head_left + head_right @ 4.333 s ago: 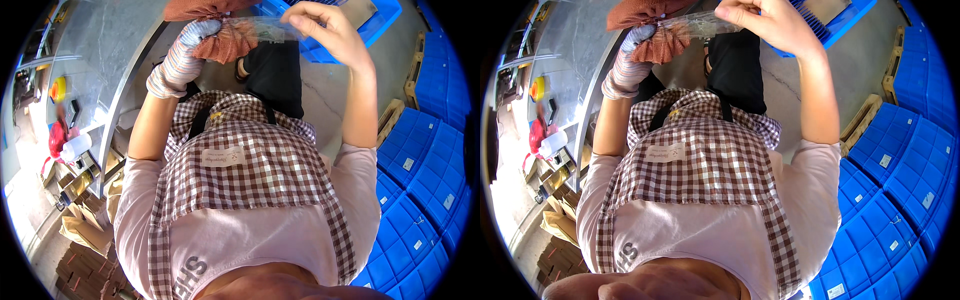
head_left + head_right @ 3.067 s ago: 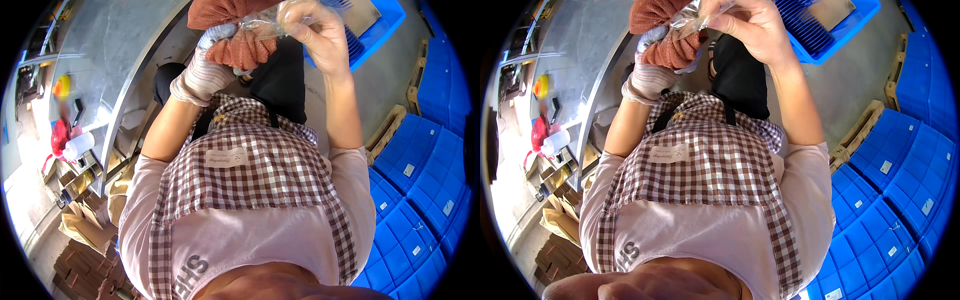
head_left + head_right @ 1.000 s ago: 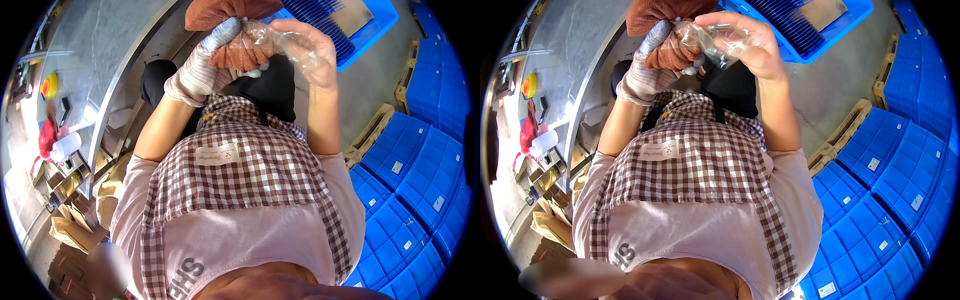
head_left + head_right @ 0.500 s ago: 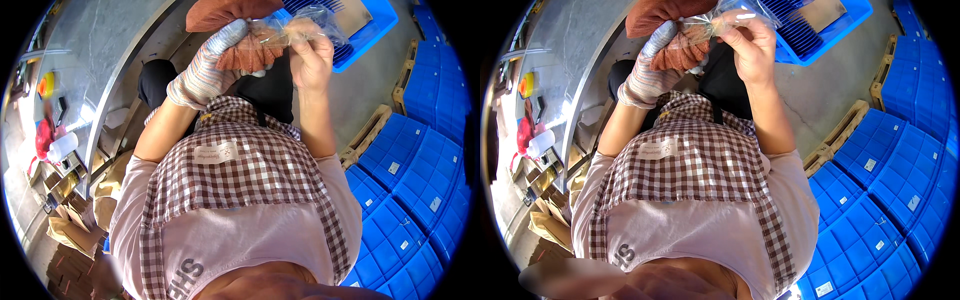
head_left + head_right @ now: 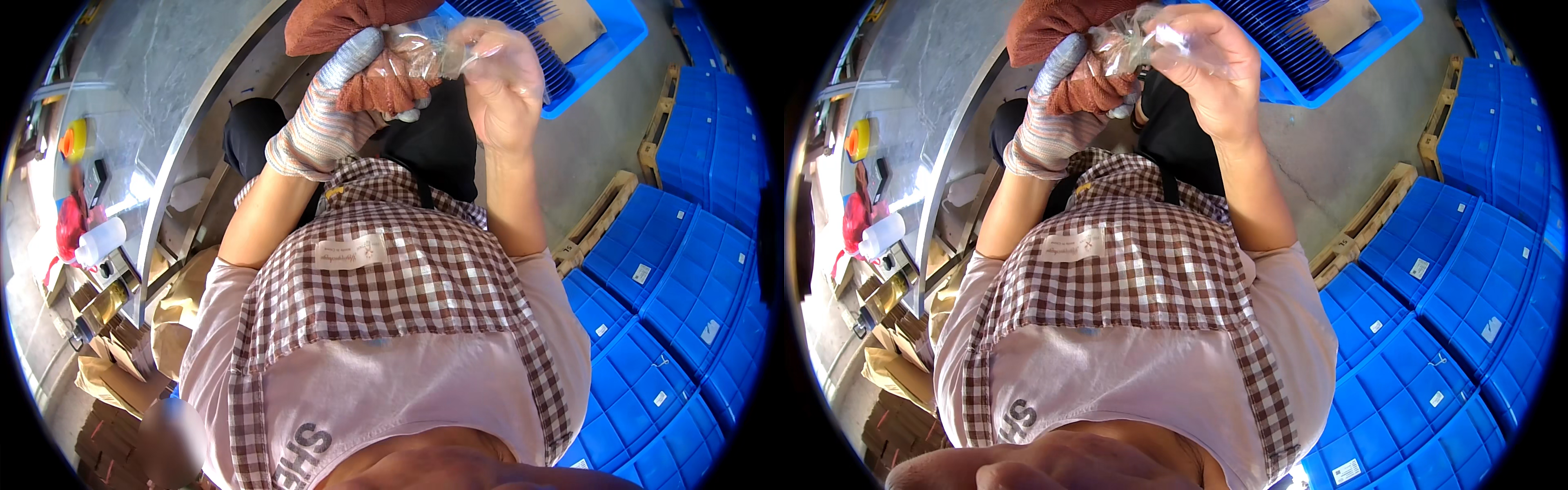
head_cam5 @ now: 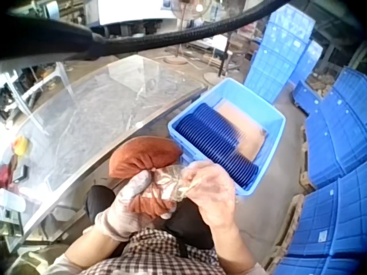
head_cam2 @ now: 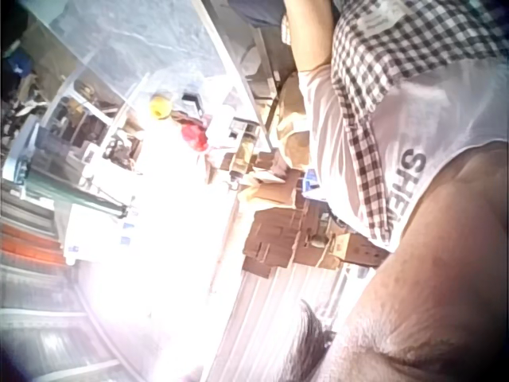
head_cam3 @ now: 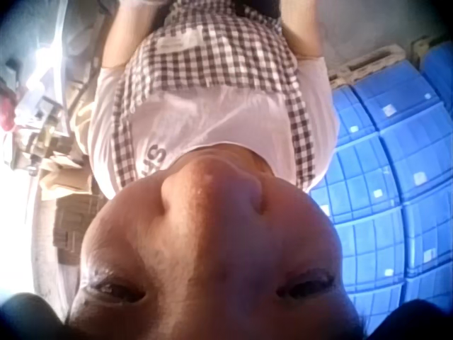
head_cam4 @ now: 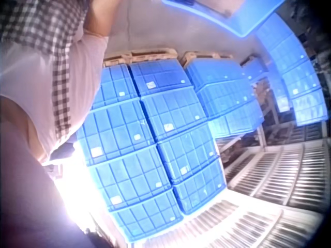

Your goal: The person wipes a metal table surface with a brown cloth and then wraps a small object in a clear plastic bag using a handheld tape dispenser. The person handles the cloth, the plastic bag, and the tape dispenser to complete the wrapping task.

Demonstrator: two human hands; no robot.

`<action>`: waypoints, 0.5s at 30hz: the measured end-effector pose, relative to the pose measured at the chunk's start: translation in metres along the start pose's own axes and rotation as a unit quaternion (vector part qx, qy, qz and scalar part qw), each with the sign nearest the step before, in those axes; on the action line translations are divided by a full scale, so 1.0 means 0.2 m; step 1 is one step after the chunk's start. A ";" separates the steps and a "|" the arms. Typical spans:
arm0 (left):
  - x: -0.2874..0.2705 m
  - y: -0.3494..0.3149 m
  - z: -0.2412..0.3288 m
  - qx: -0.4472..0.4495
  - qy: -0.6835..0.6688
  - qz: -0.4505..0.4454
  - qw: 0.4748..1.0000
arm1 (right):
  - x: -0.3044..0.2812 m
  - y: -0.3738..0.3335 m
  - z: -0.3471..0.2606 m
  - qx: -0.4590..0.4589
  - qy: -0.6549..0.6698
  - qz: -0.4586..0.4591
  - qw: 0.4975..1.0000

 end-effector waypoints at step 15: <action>0.03 0.01 -0.10 -0.089 -0.202 -0.010 0.975 | 0.00 -0.01 0.01 -0.022 0.059 -0.049 0.997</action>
Point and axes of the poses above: each hand's wrist, its own y-axis towards the middle knuckle, its own x-axis out of the palm, z = x × y, the point moved 9 cm from there along y, towards the middle knuckle
